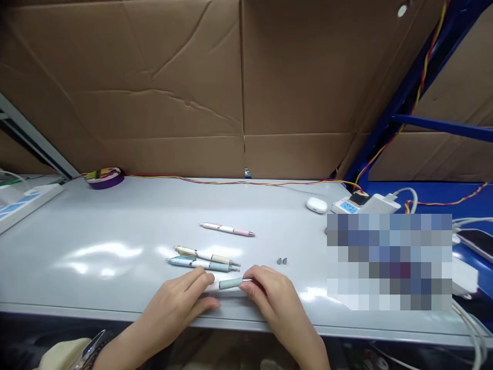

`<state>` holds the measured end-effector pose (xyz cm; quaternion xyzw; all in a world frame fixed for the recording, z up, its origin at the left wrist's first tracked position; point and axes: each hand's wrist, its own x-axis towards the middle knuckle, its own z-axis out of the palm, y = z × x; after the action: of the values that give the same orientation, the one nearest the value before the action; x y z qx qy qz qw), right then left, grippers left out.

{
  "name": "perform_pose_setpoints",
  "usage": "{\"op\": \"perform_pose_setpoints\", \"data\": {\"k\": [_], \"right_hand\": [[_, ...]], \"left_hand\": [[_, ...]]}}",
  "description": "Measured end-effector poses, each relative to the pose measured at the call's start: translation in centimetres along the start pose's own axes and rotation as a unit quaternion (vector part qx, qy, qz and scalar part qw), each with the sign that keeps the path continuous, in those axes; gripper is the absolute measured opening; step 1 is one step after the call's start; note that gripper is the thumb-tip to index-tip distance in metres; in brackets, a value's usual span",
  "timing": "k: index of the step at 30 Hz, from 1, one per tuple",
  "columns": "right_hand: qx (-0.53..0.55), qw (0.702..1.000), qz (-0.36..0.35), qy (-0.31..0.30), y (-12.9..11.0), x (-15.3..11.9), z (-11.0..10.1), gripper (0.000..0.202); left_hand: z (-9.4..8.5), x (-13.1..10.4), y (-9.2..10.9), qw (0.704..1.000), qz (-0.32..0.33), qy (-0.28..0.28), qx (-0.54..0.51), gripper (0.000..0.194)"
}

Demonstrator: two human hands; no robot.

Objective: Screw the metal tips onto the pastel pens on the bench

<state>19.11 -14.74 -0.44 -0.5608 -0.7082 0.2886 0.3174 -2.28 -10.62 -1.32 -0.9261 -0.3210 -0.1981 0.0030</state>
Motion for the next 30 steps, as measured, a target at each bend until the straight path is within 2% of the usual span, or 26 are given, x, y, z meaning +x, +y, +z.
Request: {"op": "perform_pose_setpoints", "data": {"k": [3,7,9,14,18,20,23,26,30], "right_hand": [[0.014,1.000,-0.004,0.010,-0.05,0.00,0.06,0.014],[-0.020,1.000,0.003,0.017,0.12,0.25,0.49,0.037],[-0.042,0.999,0.017,0.020,0.23,0.32,0.62,0.040],[0.029,0.999,0.021,0.031,0.23,0.25,0.37,0.014],[0.054,0.998,0.019,0.020,0.07,0.21,0.29,0.021],[0.010,1.000,0.023,0.010,0.01,0.21,0.39,0.031],[-0.048,0.999,0.010,-0.011,0.00,0.20,0.55,0.041],[-0.067,0.997,-0.008,-0.023,0.04,0.17,0.58,0.040],[-0.027,1.000,-0.005,-0.001,0.00,0.09,0.46,0.028]], "left_hand": [[0.18,-0.09,-0.09,1.000,-0.001,0.010,0.013,0.024],[0.33,-0.16,0.07,0.999,0.002,0.015,0.032,0.026],[0.34,-0.18,0.20,0.999,0.004,0.023,0.032,0.026],[0.21,-0.27,0.34,0.999,-0.016,0.044,-0.004,0.023],[-0.06,-0.16,0.33,0.997,-0.023,0.067,-0.027,0.021],[-0.11,-0.06,0.34,0.997,-0.028,0.059,-0.028,0.021],[-0.05,-0.03,0.32,0.998,-0.051,0.016,-0.040,0.023],[0.11,-0.18,0.29,0.996,-0.070,-0.021,-0.051,0.026],[0.31,-0.39,0.29,0.996,-0.073,-0.031,-0.037,0.030]]}}
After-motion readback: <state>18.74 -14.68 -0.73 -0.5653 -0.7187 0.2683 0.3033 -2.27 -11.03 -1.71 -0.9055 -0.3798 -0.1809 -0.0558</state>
